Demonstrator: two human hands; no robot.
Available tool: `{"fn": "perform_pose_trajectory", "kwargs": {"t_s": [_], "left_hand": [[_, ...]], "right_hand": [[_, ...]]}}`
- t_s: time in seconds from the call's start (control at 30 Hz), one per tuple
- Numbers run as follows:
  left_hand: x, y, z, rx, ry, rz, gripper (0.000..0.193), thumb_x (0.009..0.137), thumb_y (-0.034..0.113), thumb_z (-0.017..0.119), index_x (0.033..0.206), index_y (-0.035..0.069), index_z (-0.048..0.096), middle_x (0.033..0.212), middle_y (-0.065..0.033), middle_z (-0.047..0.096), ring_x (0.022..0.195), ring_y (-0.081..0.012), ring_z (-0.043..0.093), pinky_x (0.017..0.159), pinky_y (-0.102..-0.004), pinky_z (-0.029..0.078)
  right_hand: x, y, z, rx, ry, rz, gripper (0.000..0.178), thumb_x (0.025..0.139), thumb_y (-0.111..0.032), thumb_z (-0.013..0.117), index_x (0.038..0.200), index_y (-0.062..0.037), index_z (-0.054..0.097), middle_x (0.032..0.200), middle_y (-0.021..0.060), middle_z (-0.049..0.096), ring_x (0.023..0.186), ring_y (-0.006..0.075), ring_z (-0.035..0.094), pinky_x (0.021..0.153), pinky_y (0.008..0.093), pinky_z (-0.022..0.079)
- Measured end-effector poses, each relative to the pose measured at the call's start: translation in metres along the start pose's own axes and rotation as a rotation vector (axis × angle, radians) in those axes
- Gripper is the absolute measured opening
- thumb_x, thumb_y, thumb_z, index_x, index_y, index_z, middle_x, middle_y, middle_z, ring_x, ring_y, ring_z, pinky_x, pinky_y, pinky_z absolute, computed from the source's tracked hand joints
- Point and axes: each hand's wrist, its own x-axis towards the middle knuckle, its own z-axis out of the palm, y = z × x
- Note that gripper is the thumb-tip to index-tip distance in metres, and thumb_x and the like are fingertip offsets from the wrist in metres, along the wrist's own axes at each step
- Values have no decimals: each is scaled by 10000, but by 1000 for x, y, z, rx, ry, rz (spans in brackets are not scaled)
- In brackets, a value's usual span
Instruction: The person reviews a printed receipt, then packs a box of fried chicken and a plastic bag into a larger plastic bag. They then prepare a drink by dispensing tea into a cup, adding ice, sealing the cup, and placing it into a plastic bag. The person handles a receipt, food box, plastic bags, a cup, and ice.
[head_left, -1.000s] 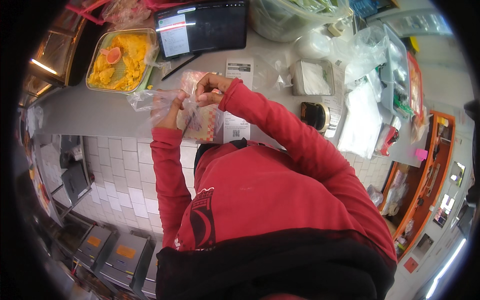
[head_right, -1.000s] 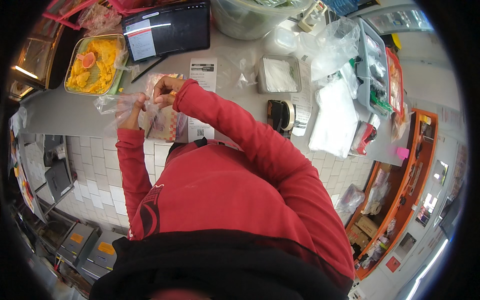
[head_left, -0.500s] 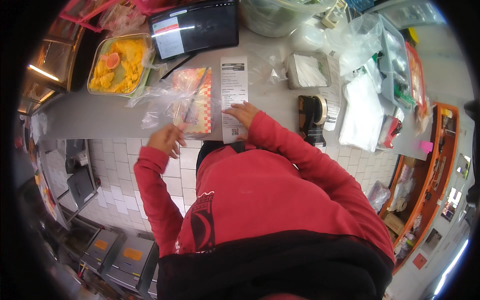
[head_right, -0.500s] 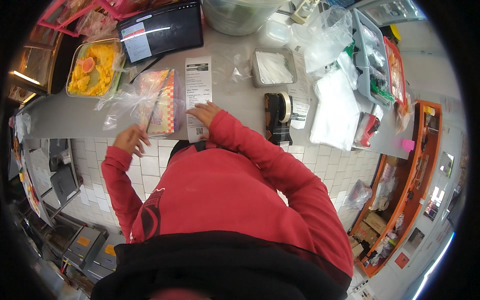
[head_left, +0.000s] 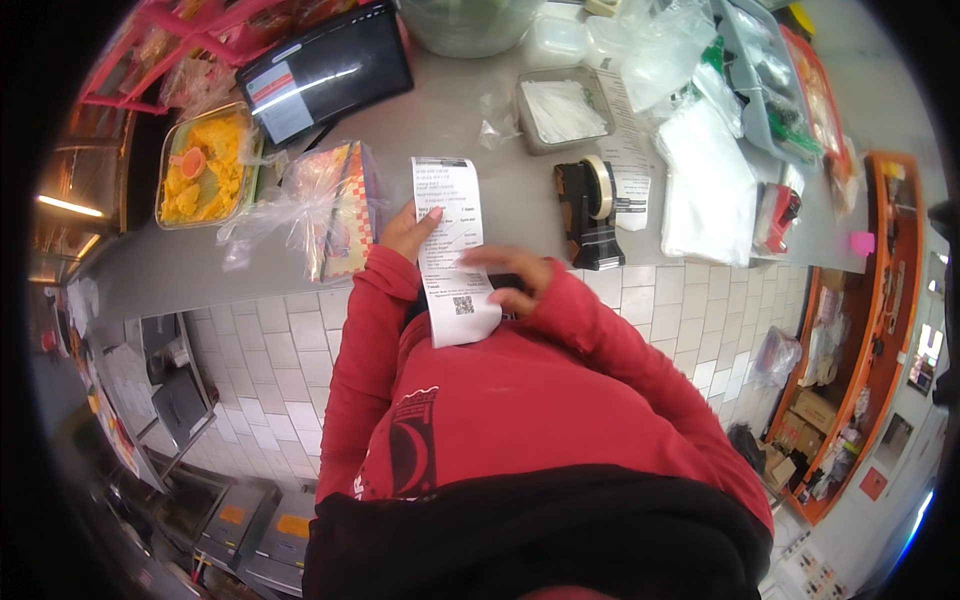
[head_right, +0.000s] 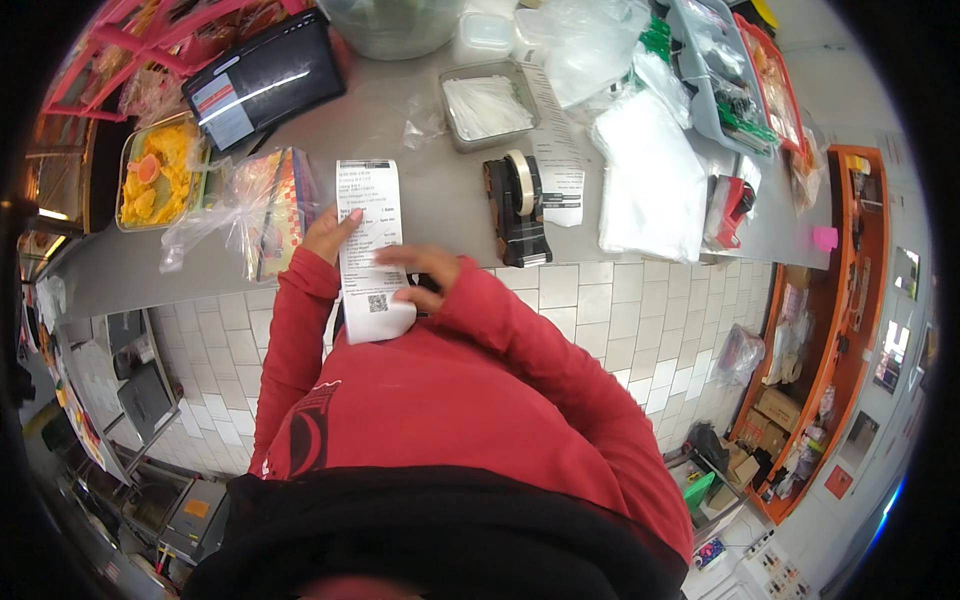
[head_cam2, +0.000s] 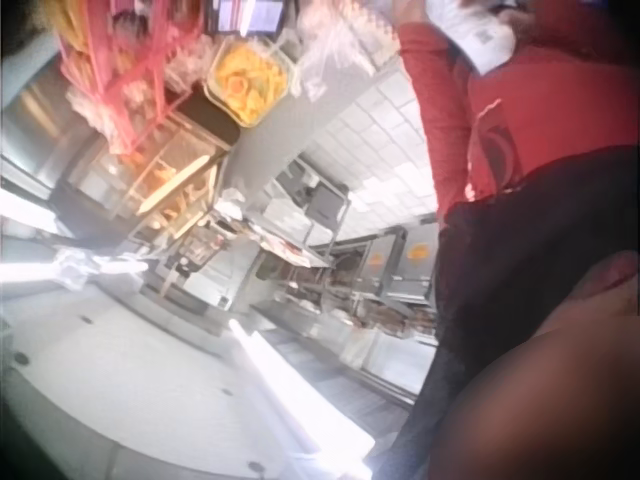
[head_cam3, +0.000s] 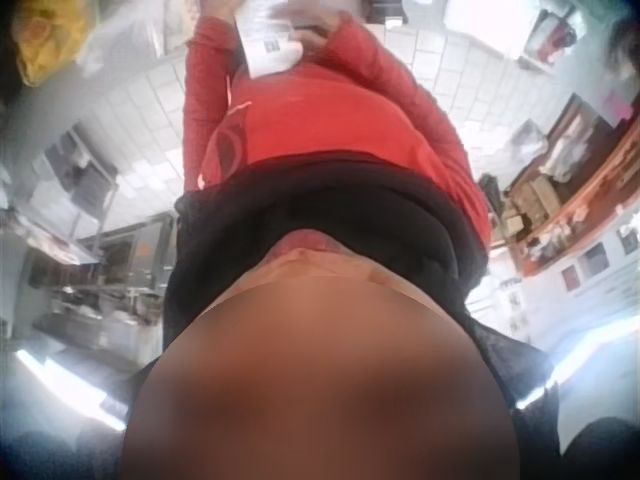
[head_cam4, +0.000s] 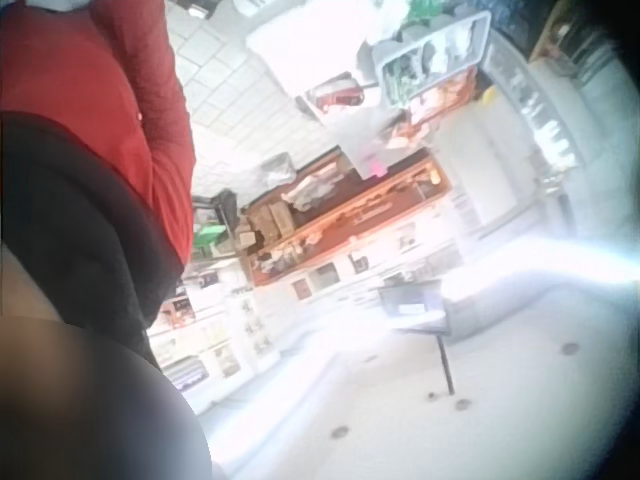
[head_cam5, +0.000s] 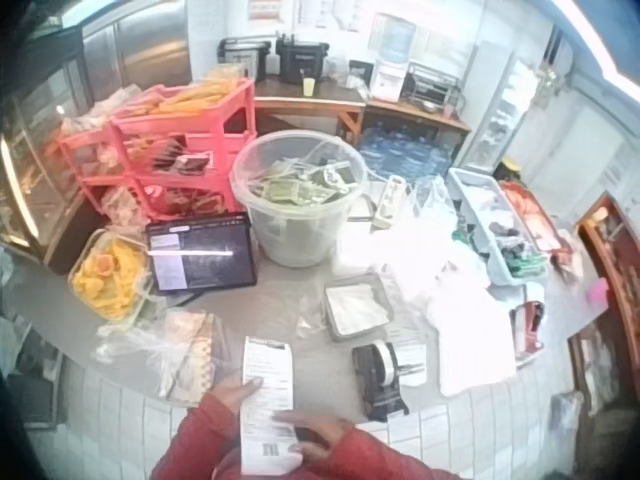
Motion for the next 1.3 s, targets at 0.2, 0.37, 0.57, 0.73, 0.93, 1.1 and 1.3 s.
{"fn": "perform_pose_trajectory", "kwargs": {"t_s": [0.2, 0.37, 0.57, 0.73, 0.93, 1.1, 1.3], "left_hand": [[9, 55, 52, -23, -273, 72, 464, 920, 147, 524, 1328, 30, 338, 1167, -109, 559, 972, -145, 592, 842, -273, 479], [30, 43, 69, 396, -728, -177, 483, 908, 168, 550, 1327, 27, 356, 1161, -86, 554, 1029, -136, 546, 878, -278, 450], [56, -75, 102, 964, -1430, -340, 572, 868, 214, 599, 1339, 6, 349, 1208, -112, 524, 1107, -184, 479, 947, -313, 380], [76, -142, 131, 535, -1186, -496, 623, 863, 202, 615, 1375, 21, 309, 1268, -117, 498, 1147, -199, 464, 976, -319, 369], [59, -126, 142, 272, -1122, -478, 609, 879, 236, 609, 1371, 20, 324, 1219, -104, 550, 1061, -180, 549, 929, -303, 432], [42, -112, 160, 136, -727, -857, 464, 900, 300, 569, 1253, 12, 484, 1092, -110, 625, 896, -201, 632, 848, -288, 488], [50, -139, 153, 618, -538, -410, 442, 913, 389, 501, 1127, 14, 594, 997, -118, 661, 898, -208, 622, 811, -334, 480]], "right_hand": [[-60, 24, -57, -825, 823, 444, 448, 686, -287, 793, 1043, -104, 594, 842, 47, 491, 733, 176, 484, 618, 302, 414], [-81, 45, -55, -82, 808, 688, 256, 744, -271, 760, 874, -81, 650, 892, 57, 569, 802, 164, 535, 720, 317, 473], [-112, 26, -44, 560, 853, 399, 172, 822, -188, 677, 814, -33, 601, 1260, 158, 457, 1081, 289, 552, 950, 410, 459], [-183, -16, -38, 410, 612, 219, 202, 808, -187, 683, 766, -3, 611, 1262, 197, 481, 1151, 343, 511, 988, 489, 401], [-245, -24, -2, 353, 575, 858, 204, 819, -186, 675, 918, -8, 681, 1068, 119, 637, 1028, 214, 577, 929, 334, 419], [-247, 10, 14, 322, 711, 902, 227, 826, -194, 665, 951, -4, 670, 998, 83, 665, 955, 160, 589, 896, 287, 422], [-238, 5, 3, 335, 634, 951, 178, 833, -165, 656, 910, -5, 669, 944, 75, 664, 925, 149, 596, 861, 281, 447]]}}
